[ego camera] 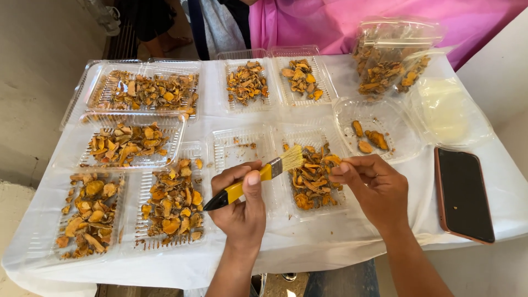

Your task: Cleaning dried turmeric or ginger slices with a brush and packaging them into small plastic bags.

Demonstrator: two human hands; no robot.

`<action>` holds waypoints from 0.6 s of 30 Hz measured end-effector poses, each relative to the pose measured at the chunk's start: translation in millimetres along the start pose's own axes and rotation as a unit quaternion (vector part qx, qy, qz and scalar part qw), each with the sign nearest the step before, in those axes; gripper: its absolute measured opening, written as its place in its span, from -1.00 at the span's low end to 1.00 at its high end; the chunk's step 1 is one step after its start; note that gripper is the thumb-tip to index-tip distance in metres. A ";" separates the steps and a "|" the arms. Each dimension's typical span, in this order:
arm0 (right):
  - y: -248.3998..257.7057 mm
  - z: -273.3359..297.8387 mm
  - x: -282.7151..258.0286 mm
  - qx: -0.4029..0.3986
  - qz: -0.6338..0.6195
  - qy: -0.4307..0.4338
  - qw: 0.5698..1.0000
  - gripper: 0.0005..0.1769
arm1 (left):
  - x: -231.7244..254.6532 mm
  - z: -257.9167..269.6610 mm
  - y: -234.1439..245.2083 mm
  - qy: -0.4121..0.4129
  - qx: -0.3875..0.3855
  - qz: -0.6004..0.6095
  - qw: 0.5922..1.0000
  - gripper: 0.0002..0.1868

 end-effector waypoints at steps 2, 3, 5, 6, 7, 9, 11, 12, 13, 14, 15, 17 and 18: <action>1.1 -0.7 0.7 -0.015 0.014 0.023 1.000 -0.87 | 1.9 -1.1 2.4 0.002 0.002 -0.007 1.000 -0.79; 1.1 -0.9 -0.6 -0.028 0.028 0.046 0.998 -0.85 | 2.9 -1.7 3.1 0.004 0.004 -0.014 1.000 -0.78; 0.5 -1.4 1.0 -0.030 0.021 0.043 0.998 -0.83 | 4.3 -1.5 1.5 0.006 -0.003 -0.004 1.000 -0.78; -0.6 -2.0 2.2 -0.033 0.014 0.040 0.999 -0.81 | 4.9 -1.3 0.8 0.008 -0.008 0.005 1.000 -0.77; -1.3 -1.6 1.5 -0.033 0.014 0.040 0.999 -0.81 | 6.4 -1.4 -1.3 0.008 -0.008 0.005 1.000 -0.77; -3.2 -0.6 -0.3 -0.033 0.026 0.042 0.998 -0.85 | 8.0 -1.1 -4.6 0.004 -0.004 0.064 0.998 -0.76; -2.3 0.0 11.5 -0.026 0.033 0.037 0.998 -0.85 | 6.3 2.5 -17.9 -0.010 -0.025 0.108 0.994 -0.79; -0.7 0.1 17.1 -0.017 0.042 0.035 0.998 -0.86 | 6.3 3.7 -26.3 -0.026 -0.046 0.152 0.987 -0.80; -0.6 -0.5 19.5 -0.017 0.042 0.035 0.998 -0.86 | 3.3 2.9 -30.7 -0.026 -0.046 0.152 0.987 -0.80; 1.4 -0.6 19.4 -0.009 0.014 0.059 0.998 -0.83 | 2.6 2.3 -35.2 -0.032 -0.044 0.093 0.994 -0.84; 3.9 -0.7 19.5 -0.001 -0.013 0.083 0.996 -0.79 | 1.7 1.6 -40.3 -0.038 -0.042 0.034 0.998 -0.85; 3.6 0.4 10.7 -0.004 -0.014 0.070 0.997 -0.78 | 5.5 -5.4 -31.3 -0.058 -0.034 -0.002 0.998 -0.87; 2.4 1.8 7.9 -0.011 -0.017 0.055 0.998 -0.77 | 9.3 -7.3 -25.9 -0.075 -0.024 -0.040 0.996 -0.88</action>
Point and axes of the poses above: each hand's wrist, its own z-axis away from the middle knuckle, its own y-axis out of the back of the hand, x = y × z, the point moved 7 cm from there along -z, towards the middle knuckle, and after that the axes turned 13 degrees about -x, right-handed, at the moved point
